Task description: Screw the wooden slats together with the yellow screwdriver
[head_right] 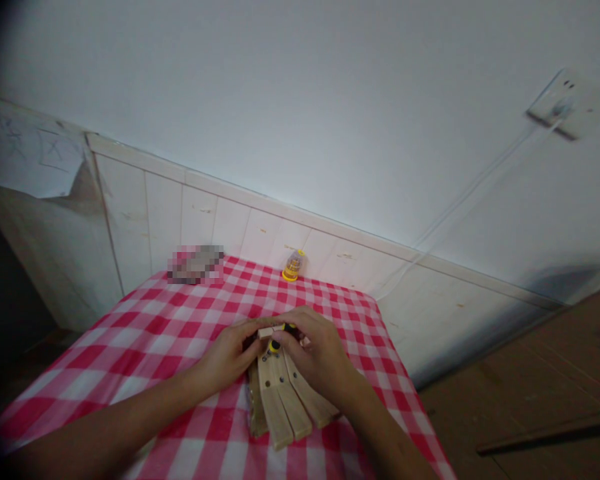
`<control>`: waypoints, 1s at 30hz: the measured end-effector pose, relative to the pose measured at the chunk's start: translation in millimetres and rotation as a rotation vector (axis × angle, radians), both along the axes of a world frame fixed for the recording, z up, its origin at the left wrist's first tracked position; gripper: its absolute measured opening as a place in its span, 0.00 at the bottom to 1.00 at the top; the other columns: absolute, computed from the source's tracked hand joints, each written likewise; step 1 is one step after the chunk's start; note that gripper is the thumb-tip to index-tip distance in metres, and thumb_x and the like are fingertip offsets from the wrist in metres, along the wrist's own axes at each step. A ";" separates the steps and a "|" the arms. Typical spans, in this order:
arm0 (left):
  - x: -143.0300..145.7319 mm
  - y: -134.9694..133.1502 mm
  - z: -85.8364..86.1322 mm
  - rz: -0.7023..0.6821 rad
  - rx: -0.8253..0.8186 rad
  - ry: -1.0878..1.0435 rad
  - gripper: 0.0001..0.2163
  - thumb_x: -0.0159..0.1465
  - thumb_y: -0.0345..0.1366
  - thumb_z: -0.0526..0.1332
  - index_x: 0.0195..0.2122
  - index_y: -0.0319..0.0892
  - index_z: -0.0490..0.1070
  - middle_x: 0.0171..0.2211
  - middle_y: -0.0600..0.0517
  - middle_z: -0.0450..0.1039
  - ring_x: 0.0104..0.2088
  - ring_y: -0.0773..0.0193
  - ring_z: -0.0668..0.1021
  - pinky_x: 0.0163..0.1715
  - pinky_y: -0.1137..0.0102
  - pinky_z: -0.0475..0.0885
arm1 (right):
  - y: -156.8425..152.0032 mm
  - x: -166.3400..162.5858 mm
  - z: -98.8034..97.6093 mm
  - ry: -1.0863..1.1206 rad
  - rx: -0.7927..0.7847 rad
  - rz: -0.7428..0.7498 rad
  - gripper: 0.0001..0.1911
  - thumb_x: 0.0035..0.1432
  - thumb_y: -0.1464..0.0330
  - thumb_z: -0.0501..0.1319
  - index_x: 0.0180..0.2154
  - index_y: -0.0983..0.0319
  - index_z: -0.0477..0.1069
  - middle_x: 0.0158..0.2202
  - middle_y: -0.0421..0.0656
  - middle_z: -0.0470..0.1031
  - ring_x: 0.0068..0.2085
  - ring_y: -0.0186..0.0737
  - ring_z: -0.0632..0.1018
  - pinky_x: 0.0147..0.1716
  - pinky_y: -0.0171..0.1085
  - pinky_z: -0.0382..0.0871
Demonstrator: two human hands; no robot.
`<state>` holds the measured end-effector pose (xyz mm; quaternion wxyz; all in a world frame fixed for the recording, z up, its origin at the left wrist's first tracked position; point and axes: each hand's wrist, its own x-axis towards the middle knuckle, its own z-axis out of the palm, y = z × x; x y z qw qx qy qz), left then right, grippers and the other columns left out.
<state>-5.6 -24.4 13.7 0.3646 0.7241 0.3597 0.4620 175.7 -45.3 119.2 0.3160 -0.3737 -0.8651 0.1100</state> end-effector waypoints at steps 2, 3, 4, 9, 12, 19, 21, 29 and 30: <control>0.2 0.6 -1.1 0.007 -0.001 0.000 0.20 0.64 0.28 0.56 0.56 0.47 0.73 0.51 0.51 0.79 0.51 0.60 0.78 0.52 0.67 0.71 | -3.5 2.3 2.8 -0.041 -0.041 0.036 0.11 0.64 0.73 0.58 0.47 0.59 0.74 0.42 0.46 0.80 0.42 0.41 0.79 0.41 0.38 0.72; 0.2 0.8 -1.4 0.010 -0.002 0.003 0.20 0.64 0.28 0.56 0.56 0.47 0.73 0.51 0.51 0.79 0.51 0.60 0.78 0.53 0.67 0.71 | -4.7 3.2 3.5 -0.070 -0.044 0.027 0.12 0.64 0.73 0.58 0.47 0.59 0.73 0.42 0.46 0.80 0.42 0.41 0.79 0.41 0.38 0.72; 0.2 0.8 -1.6 0.009 -0.003 0.006 0.21 0.64 0.28 0.56 0.57 0.48 0.73 0.51 0.51 0.79 0.51 0.59 0.78 0.53 0.67 0.70 | -5.1 3.7 3.4 -0.103 -0.037 -0.004 0.10 0.64 0.72 0.58 0.46 0.60 0.74 0.41 0.46 0.80 0.41 0.41 0.79 0.40 0.37 0.71; 0.4 0.2 -1.1 0.000 -0.005 0.008 0.21 0.64 0.28 0.55 0.57 0.49 0.72 0.52 0.51 0.79 0.51 0.59 0.78 0.52 0.67 0.71 | 4.7 3.6 -4.5 -0.334 0.093 -0.329 0.17 0.65 0.59 0.61 0.27 0.62 0.70 0.22 0.40 0.73 0.23 0.36 0.72 0.23 0.34 0.57; 0.7 0.4 -1.4 0.012 -0.008 0.014 0.19 0.64 0.29 0.55 0.55 0.48 0.74 0.51 0.51 0.79 0.51 0.59 0.78 0.52 0.67 0.71 | 11.7 3.6 -7.4 -0.398 0.174 -0.383 0.22 0.66 0.57 0.59 0.23 0.62 0.68 0.21 0.40 0.71 0.21 0.35 0.69 0.21 0.35 0.53; 0.9 0.9 -3.5 0.011 -0.007 0.012 0.20 0.64 0.28 0.56 0.56 0.49 0.73 0.51 0.52 0.79 0.51 0.60 0.78 0.52 0.68 0.70 | 1.0 0.5 -1.3 -0.042 0.046 0.006 0.06 0.65 0.71 0.60 0.42 0.60 0.75 0.37 0.45 0.78 0.38 0.40 0.77 0.37 0.37 0.70; 1.0 1.2 -3.9 0.023 -0.009 0.019 0.20 0.64 0.28 0.56 0.56 0.48 0.73 0.50 0.52 0.80 0.50 0.59 0.78 0.51 0.67 0.70 | -3.5 1.0 2.2 -0.035 -0.012 0.070 0.13 0.63 0.75 0.58 0.47 0.59 0.73 0.42 0.45 0.78 0.42 0.41 0.77 0.42 0.38 0.71; 0.9 -0.5 0.8 -0.016 -0.016 -0.009 0.24 0.63 0.26 0.55 0.58 0.51 0.72 0.52 0.53 0.79 0.51 0.62 0.78 0.52 0.69 0.70 | 3.5 1.8 4.4 -0.345 -0.002 -0.294 0.13 0.64 0.63 0.61 0.28 0.61 0.69 0.24 0.40 0.73 0.24 0.35 0.71 0.23 0.33 0.56; 0.9 -0.9 1.4 -0.013 -0.019 -0.009 0.23 0.63 0.26 0.55 0.58 0.51 0.72 0.52 0.53 0.79 0.51 0.62 0.79 0.52 0.69 0.70 | 5.6 1.2 3.1 -0.384 0.033 -0.336 0.17 0.65 0.60 0.61 0.25 0.61 0.67 0.22 0.39 0.71 0.22 0.34 0.69 0.22 0.34 0.52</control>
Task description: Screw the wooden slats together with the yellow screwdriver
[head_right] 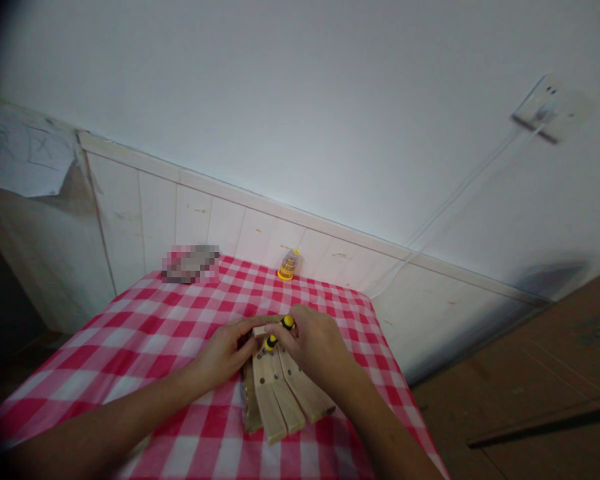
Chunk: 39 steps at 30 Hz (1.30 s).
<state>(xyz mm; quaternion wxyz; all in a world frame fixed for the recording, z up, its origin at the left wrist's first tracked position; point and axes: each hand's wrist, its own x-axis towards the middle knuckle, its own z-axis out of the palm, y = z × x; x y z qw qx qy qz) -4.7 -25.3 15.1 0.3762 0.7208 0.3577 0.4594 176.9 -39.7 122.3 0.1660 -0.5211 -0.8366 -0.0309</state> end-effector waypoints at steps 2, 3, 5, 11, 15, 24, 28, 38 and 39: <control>-0.1 -0.6 0.9 0.014 -0.006 0.007 0.23 0.62 0.25 0.55 0.56 0.50 0.73 0.51 0.53 0.79 0.51 0.62 0.79 0.52 0.69 0.71 | 3.1 -1.0 -3.1 -0.051 0.065 -0.024 0.20 0.65 0.57 0.60 0.24 0.61 0.66 0.21 0.39 0.69 0.21 0.33 0.66 0.21 0.34 0.49; -0.1 -0.7 1.1 0.019 -0.008 0.011 0.22 0.62 0.26 0.55 0.56 0.49 0.73 0.50 0.52 0.80 0.50 0.61 0.79 0.51 0.69 0.71 | 3.8 -1.2 -4.6 -0.054 0.086 -0.012 0.20 0.65 0.56 0.60 0.24 0.61 0.66 0.21 0.39 0.69 0.21 0.34 0.67 0.22 0.35 0.50; -0.2 -0.6 1.1 0.014 -0.012 0.008 0.22 0.63 0.26 0.55 0.56 0.49 0.73 0.49 0.52 0.80 0.49 0.61 0.79 0.51 0.69 0.71 | 3.4 -1.6 -7.2 -0.003 0.106 0.051 0.18 0.67 0.58 0.59 0.27 0.61 0.68 0.24 0.40 0.72 0.24 0.35 0.69 0.23 0.34 0.54; 0.2 0.8 -1.5 0.021 0.014 -0.002 0.21 0.64 0.28 0.56 0.57 0.50 0.73 0.51 0.52 0.79 0.50 0.61 0.79 0.52 0.68 0.71 | -5.9 -2.8 -7.3 0.324 0.010 0.315 0.05 0.63 0.71 0.61 0.42 0.60 0.73 0.37 0.45 0.77 0.38 0.40 0.76 0.35 0.36 0.69; -0.4 1.3 -2.7 0.031 0.024 0.012 0.20 0.64 0.28 0.56 0.56 0.49 0.74 0.50 0.51 0.80 0.50 0.60 0.79 0.51 0.67 0.72 | -10.8 0.1 -3.8 0.319 -0.085 0.320 0.14 0.59 0.77 0.60 0.46 0.60 0.72 0.40 0.44 0.78 0.39 0.39 0.77 0.36 0.36 0.69; -0.2 0.3 0.0 -0.008 0.002 -0.029 0.22 0.65 0.30 0.55 0.59 0.51 0.71 0.54 0.51 0.78 0.53 0.59 0.78 0.54 0.66 0.71 | -4.9 7.7 -7.0 0.337 -0.071 0.091 0.12 0.60 0.60 0.65 0.29 0.61 0.75 0.25 0.39 0.75 0.26 0.35 0.73 0.25 0.33 0.62; -0.7 -0.5 -1.5 -0.013 -0.020 -0.040 0.21 0.65 0.30 0.55 0.58 0.51 0.73 0.53 0.52 0.78 0.52 0.58 0.78 0.54 0.65 0.71 | -3.6 41.0 -7.6 0.764 0.000 -0.083 0.15 0.59 0.55 0.65 0.34 0.61 0.74 0.23 0.39 0.73 0.24 0.36 0.72 0.23 0.34 0.65; 0.9 8.1 15.6 -0.034 -0.204 0.156 0.19 0.61 0.33 0.57 0.53 0.46 0.77 0.44 0.49 0.83 0.42 0.55 0.82 0.41 0.66 0.74 | 6.3 127.4 -84.0 0.524 -0.052 -0.376 0.07 0.54 0.64 0.62 0.30 0.60 0.67 0.24 0.39 0.73 0.26 0.40 0.73 0.25 0.35 0.63; 0.9 9.9 18.8 -0.022 -0.206 0.212 0.19 0.61 0.33 0.57 0.52 0.45 0.78 0.42 0.49 0.83 0.41 0.54 0.82 0.39 0.66 0.74 | 5.1 127.4 -89.9 0.506 -0.056 -0.366 0.05 0.53 0.67 0.62 0.30 0.60 0.67 0.26 0.39 0.74 0.28 0.40 0.74 0.26 0.35 0.63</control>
